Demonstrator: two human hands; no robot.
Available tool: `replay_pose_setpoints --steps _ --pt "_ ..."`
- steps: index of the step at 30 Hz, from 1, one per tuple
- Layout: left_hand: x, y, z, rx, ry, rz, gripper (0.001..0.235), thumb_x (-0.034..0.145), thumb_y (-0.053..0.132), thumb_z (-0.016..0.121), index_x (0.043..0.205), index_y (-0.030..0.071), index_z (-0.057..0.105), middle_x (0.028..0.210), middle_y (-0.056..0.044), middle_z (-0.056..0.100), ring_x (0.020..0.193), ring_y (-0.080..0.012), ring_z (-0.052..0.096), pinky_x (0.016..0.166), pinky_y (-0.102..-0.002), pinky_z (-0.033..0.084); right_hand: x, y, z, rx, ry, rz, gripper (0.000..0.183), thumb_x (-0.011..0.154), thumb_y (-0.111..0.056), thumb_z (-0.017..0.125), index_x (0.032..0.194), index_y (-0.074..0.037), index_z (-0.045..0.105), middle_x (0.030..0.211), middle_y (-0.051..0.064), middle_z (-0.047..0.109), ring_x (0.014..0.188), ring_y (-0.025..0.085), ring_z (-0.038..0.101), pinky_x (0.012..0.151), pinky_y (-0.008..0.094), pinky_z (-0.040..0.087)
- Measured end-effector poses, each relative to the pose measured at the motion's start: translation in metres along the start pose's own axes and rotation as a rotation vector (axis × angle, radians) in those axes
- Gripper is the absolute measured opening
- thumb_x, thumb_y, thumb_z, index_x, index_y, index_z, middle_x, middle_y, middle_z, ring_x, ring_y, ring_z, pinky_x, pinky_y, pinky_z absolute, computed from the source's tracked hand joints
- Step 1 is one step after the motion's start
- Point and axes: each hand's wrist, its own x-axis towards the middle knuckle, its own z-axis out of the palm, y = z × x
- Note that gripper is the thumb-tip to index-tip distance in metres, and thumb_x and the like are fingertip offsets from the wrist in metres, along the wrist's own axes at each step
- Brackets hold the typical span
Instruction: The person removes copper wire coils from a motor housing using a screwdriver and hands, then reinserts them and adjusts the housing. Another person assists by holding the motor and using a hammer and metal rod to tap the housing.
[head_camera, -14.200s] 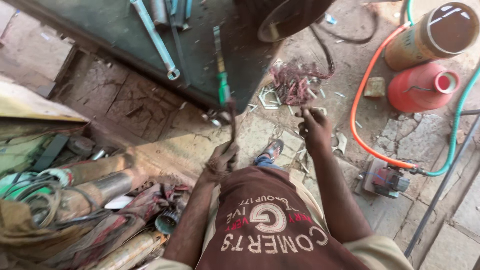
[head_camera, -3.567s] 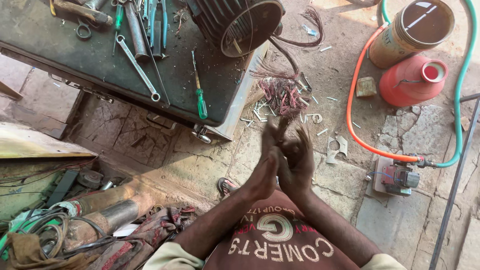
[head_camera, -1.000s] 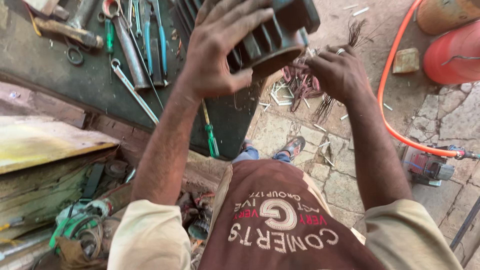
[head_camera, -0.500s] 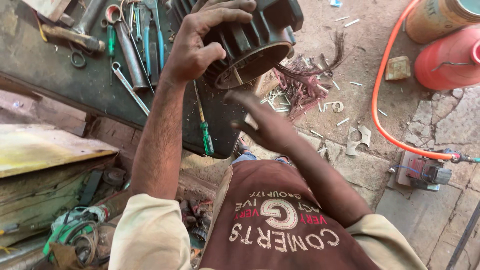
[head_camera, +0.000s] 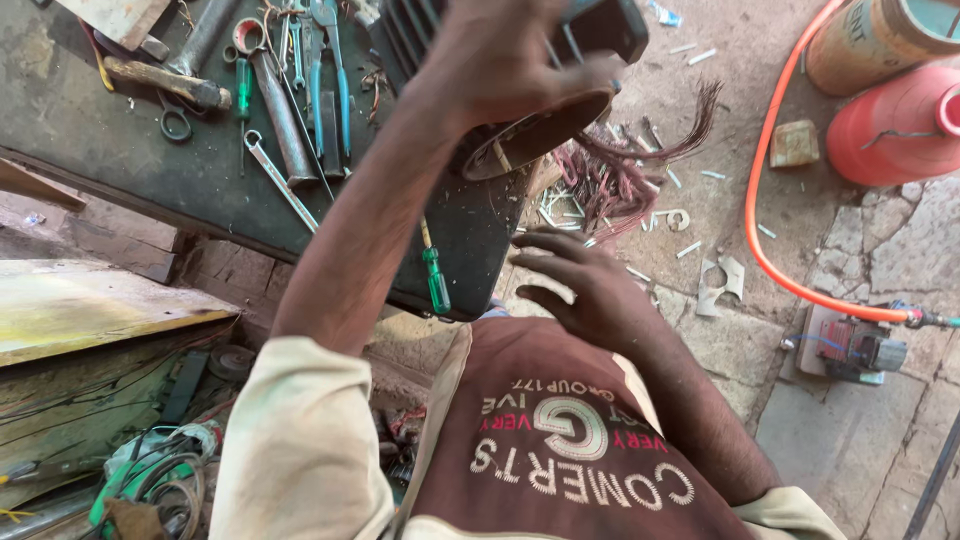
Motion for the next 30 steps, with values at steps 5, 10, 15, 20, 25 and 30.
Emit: replay_pose_setpoints --steps 5,10,15,20,25,30 --pt "0.023 0.002 0.027 0.327 -0.162 0.037 0.059 0.072 0.038 0.087 0.116 0.003 0.069 0.082 -0.015 0.075 0.065 -0.0249 0.072 0.055 -0.039 0.060 -0.004 -0.009 0.020 0.064 0.054 0.170 0.031 0.090 -0.014 0.077 0.120 -0.008 0.073 0.121 0.012 0.074 0.102 0.026 0.075 0.087 0.038 0.064" --pt "0.034 -0.018 0.040 0.110 -0.419 -0.211 0.050 0.094 0.038 0.079 0.123 0.000 0.065 0.091 -0.017 0.073 0.066 -0.0209 0.073 0.054 -0.032 0.063 -0.006 0.013 -0.017 -0.001 0.321 0.216 0.013 0.101 -0.015 0.072 0.114 -0.010 0.073 0.104 0.009 0.078 0.089 0.020 0.079 0.079 0.033 0.065" --pt "0.044 -0.025 0.056 -0.111 -0.564 -0.440 0.047 0.094 0.038 0.075 0.123 0.003 0.064 0.082 -0.010 0.073 0.057 -0.0152 0.073 0.050 -0.029 0.060 0.018 -0.003 0.015 -0.121 -0.390 0.712 0.024 0.101 -0.032 0.063 0.117 -0.017 0.072 0.091 0.011 0.078 0.079 0.030 0.076 0.075 0.044 0.060" --pt "0.053 -0.012 0.062 -0.240 -0.713 -0.764 0.042 0.092 0.053 0.070 0.104 0.014 0.080 0.068 0.000 0.073 0.050 -0.0117 0.064 0.044 -0.028 0.051 0.068 -0.020 0.107 -0.164 -0.550 0.589 0.085 0.094 -0.058 0.061 0.159 -0.018 0.023 0.081 0.025 0.071 0.075 0.044 0.070 0.067 0.055 0.056" --pt "0.030 -0.019 0.059 -0.181 -0.465 -0.401 0.039 0.092 0.051 0.070 0.103 0.015 0.077 0.066 0.001 0.074 0.042 -0.0086 0.063 0.037 -0.028 0.050 0.080 -0.029 0.127 -0.289 -0.503 0.477 0.082 0.097 -0.023 0.055 0.167 -0.014 0.011 0.077 0.020 0.070 0.061 0.041 0.070 0.056 0.055 0.057" --pt "-0.042 -0.028 0.006 -0.155 -0.162 -0.095 0.045 0.094 0.054 0.079 0.108 0.012 0.078 0.078 -0.002 0.076 0.051 -0.0092 0.066 0.040 -0.026 0.051 0.008 -0.025 0.085 0.114 -0.496 0.301 0.065 0.092 -0.030 0.065 0.151 -0.013 0.045 0.089 0.020 0.074 0.072 0.036 0.073 0.069 0.051 0.059"
